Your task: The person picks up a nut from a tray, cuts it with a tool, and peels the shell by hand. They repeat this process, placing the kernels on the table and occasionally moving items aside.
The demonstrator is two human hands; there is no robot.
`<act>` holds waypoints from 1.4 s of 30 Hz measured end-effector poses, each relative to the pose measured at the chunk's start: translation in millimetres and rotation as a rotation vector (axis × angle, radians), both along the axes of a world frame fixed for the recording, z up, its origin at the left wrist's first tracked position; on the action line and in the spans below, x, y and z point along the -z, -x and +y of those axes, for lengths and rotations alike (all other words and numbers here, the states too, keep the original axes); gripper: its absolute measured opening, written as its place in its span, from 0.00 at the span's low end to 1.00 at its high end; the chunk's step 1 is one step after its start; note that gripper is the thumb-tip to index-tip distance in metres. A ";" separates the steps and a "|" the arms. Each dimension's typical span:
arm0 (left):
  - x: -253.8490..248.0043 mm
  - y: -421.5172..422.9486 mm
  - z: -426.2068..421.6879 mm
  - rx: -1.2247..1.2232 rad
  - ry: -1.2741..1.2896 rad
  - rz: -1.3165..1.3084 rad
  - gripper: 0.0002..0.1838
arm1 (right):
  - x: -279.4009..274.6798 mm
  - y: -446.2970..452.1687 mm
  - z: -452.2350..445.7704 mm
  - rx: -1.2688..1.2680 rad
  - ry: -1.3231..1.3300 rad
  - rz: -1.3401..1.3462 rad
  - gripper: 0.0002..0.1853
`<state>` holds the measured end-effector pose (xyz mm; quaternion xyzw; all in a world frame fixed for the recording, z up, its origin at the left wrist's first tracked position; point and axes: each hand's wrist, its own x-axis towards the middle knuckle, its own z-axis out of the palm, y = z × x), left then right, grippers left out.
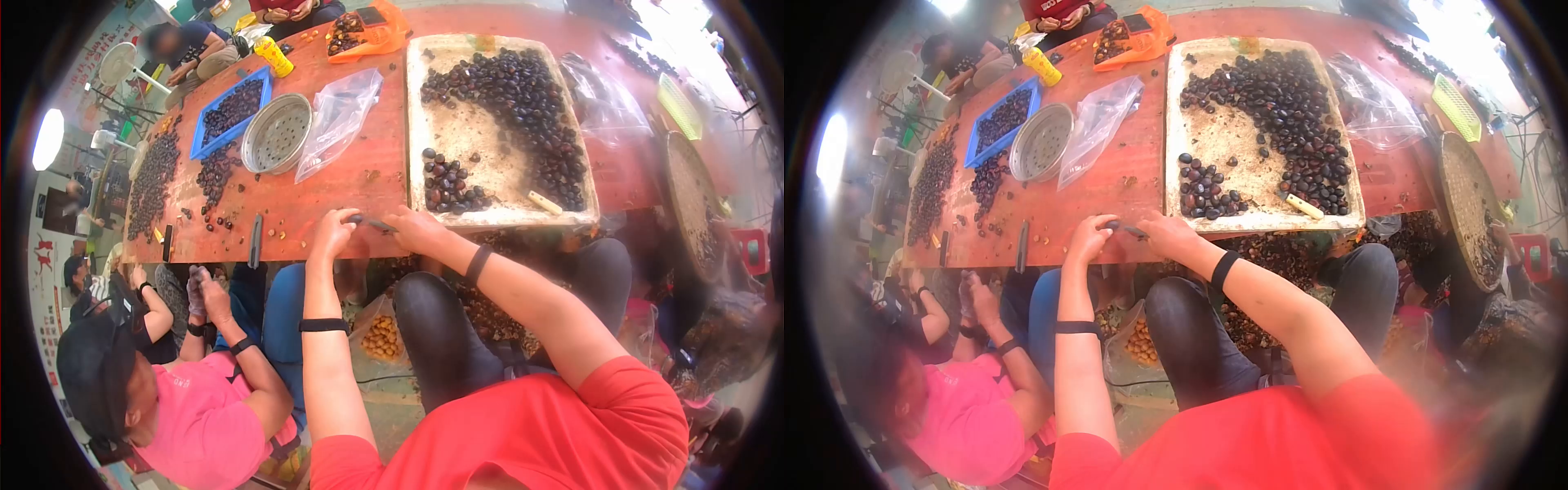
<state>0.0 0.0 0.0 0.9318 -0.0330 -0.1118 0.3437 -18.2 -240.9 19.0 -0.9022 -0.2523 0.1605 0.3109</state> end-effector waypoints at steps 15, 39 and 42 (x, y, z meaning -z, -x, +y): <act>-8.2 16.3 -17.7 -0.138 -0.072 -0.231 0.19 | 1.3 3.1 30.4 0.155 -0.215 -0.074 0.18; -20.2 -42.2 -155.3 0.062 0.006 -0.323 0.21 | 13.0 58.1 -55.5 0.211 -0.279 -0.032 0.19; -17.4 -56.2 -173.4 0.100 0.036 -0.088 0.23 | 9.3 61.2 -75.3 0.228 -0.261 -0.034 0.20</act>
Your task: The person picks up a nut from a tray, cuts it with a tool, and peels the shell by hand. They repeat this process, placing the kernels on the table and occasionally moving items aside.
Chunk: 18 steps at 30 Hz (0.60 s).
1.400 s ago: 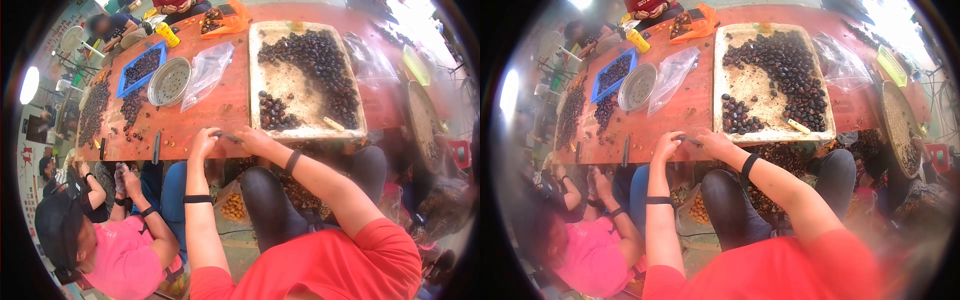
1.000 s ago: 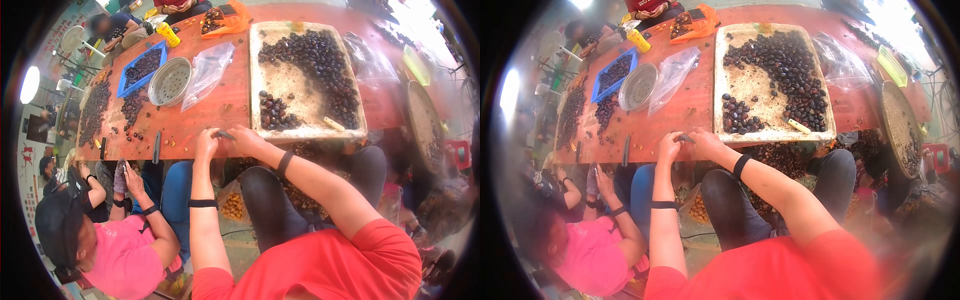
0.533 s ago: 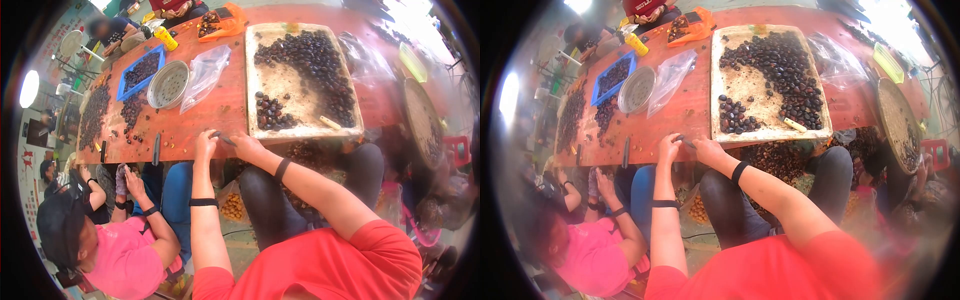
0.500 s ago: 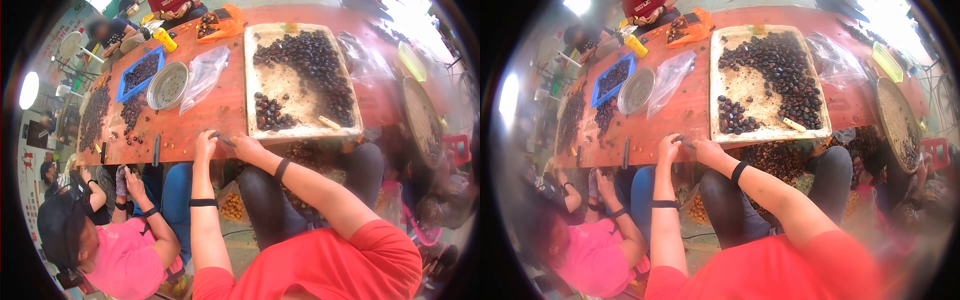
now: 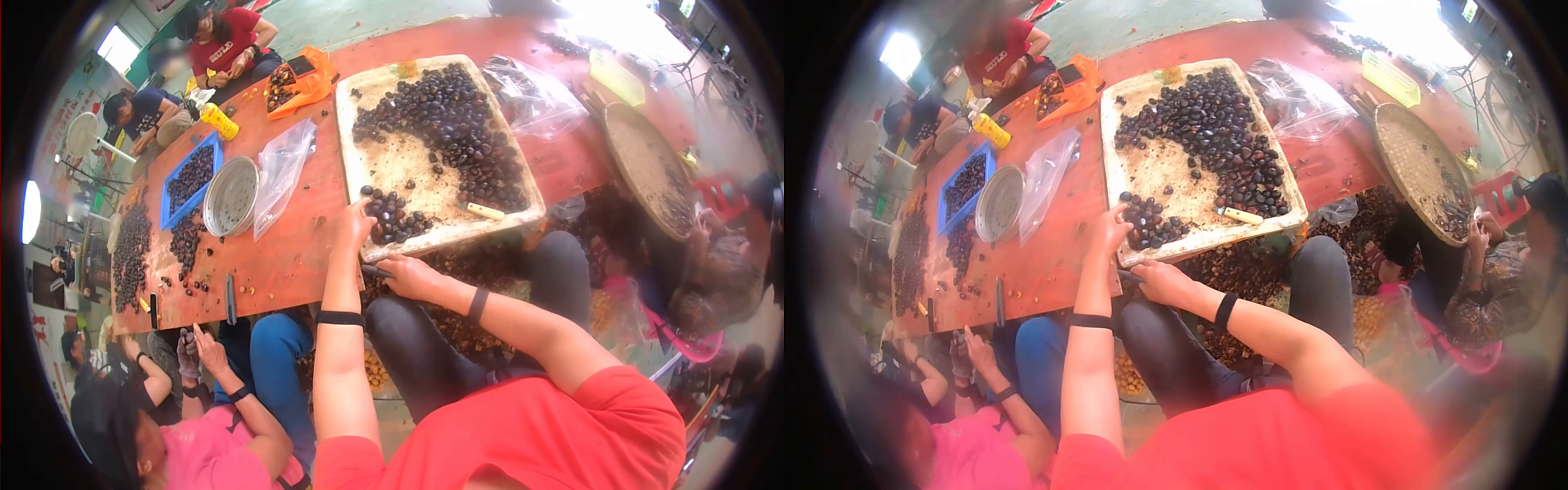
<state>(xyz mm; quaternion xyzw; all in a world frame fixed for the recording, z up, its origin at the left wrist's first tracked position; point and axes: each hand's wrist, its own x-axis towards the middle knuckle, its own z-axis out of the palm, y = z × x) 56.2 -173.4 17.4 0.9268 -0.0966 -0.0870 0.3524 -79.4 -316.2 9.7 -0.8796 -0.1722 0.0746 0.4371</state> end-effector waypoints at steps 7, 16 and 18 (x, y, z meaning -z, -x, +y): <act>8.0 26.8 55.1 -0.990 1.700 0.557 0.15 | -7.9 -0.7 -12.9 0.021 0.001 -0.029 0.20; 8.1 77.1 114.2 -0.831 1.785 0.483 0.14 | -32.3 -10.7 14.7 0.003 -0.115 0.057 0.19; 9.1 77.2 121.6 -0.835 1.820 0.478 0.14 | -29.7 -13.8 18.1 0.003 -0.132 0.067 0.19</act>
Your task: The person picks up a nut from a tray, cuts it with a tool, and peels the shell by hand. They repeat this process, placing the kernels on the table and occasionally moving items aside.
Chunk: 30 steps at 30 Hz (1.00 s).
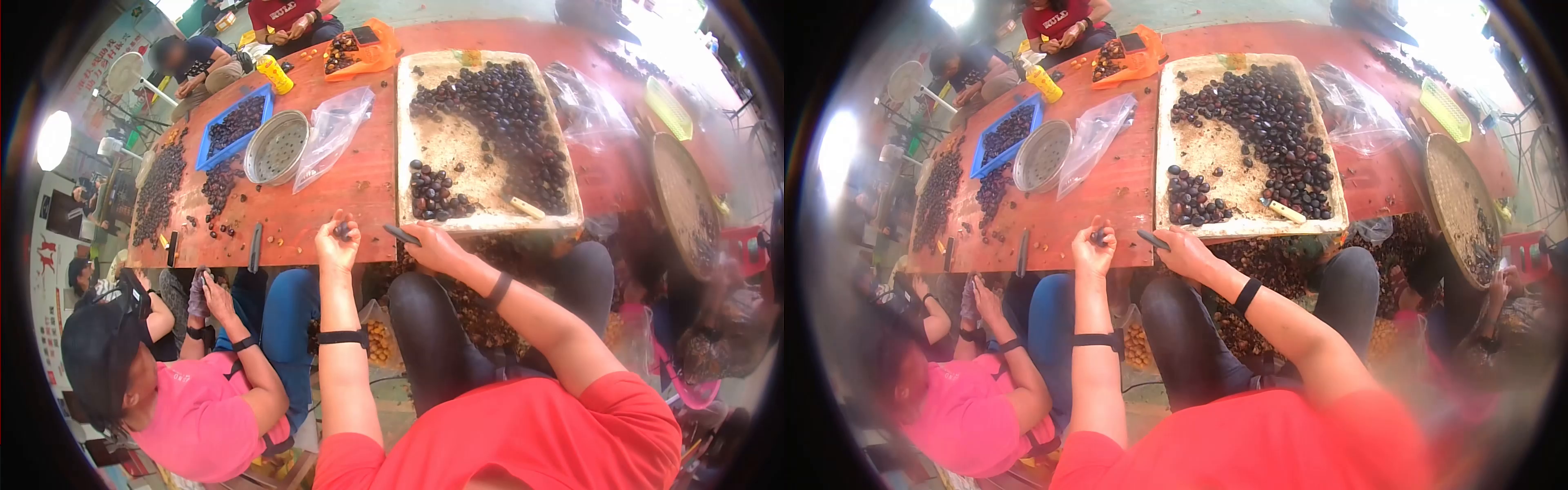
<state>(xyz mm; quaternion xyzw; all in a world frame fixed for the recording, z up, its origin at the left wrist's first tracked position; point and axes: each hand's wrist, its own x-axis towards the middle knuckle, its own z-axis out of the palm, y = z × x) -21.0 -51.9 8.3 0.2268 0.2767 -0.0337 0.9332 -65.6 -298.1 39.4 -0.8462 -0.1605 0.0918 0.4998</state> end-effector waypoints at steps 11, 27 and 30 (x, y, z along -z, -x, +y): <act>1.0 2.9 8.6 0.075 -0.079 -0.085 0.10 | -2.3 -9.7 14.7 -0.008 -0.038 -0.060 0.20; 11.9 -66.6 -64.2 0.523 -1.814 -0.425 0.25 | 29.9 -23.2 15.2 0.090 0.038 -0.002 0.15; 19.1 -84.9 -71.5 0.599 -1.892 -0.450 0.27 | 28.9 -15.6 0.8 0.100 -0.001 -0.049 0.18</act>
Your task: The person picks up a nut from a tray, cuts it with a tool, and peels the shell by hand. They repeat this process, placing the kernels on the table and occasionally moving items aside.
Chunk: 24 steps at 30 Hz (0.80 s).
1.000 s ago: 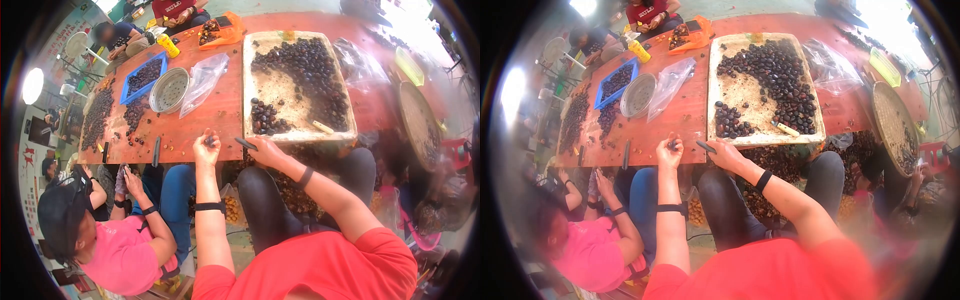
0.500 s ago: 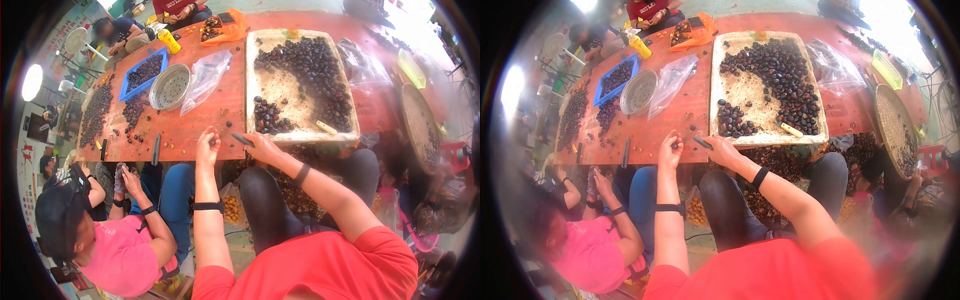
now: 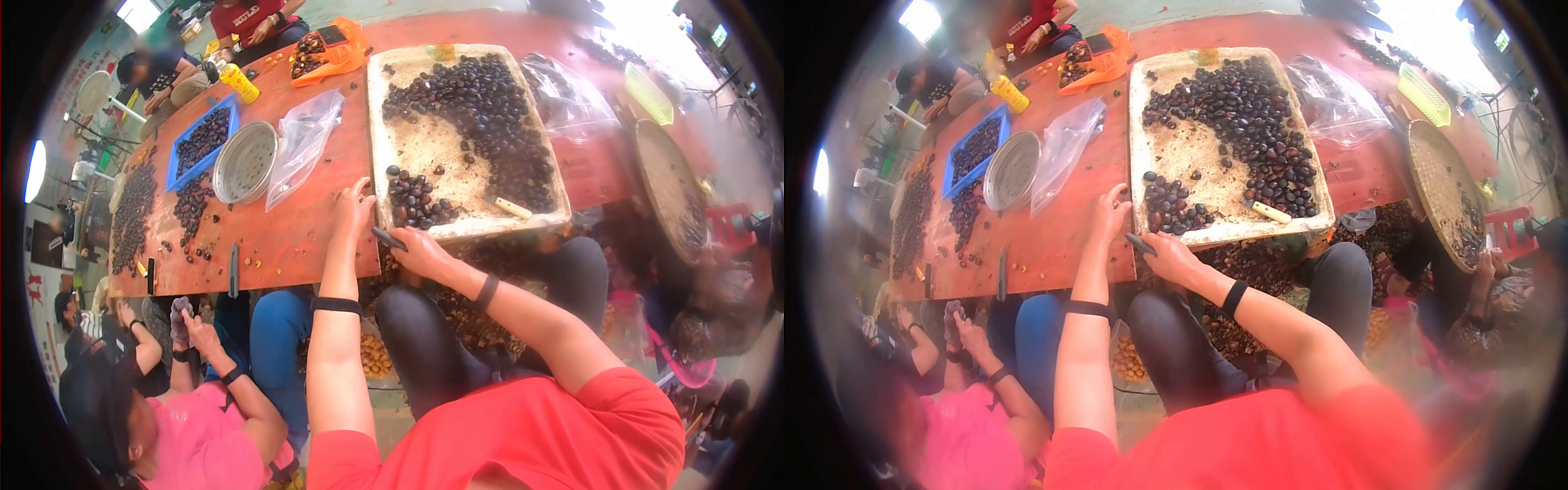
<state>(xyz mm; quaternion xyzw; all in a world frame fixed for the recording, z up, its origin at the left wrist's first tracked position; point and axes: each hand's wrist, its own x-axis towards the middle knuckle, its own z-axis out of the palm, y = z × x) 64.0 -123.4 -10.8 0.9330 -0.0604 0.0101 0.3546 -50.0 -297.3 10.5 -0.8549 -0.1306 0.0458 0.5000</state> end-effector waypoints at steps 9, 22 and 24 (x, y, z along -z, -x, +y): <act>5.9 -29.3 0.7 -0.037 -0.051 -0.065 0.22 | -11.5 -1.1 -10.1 0.007 -0.037 0.036 0.20; -12.8 68.8 64.2 -0.058 -0.077 -0.041 0.18 | -0.3 -30.2 39.5 -0.050 -0.011 -0.088 0.15; -11.0 72.6 69.9 -0.054 -0.076 -0.067 0.18 | 3.8 -29.3 49.1 -0.096 0.039 -0.081 0.17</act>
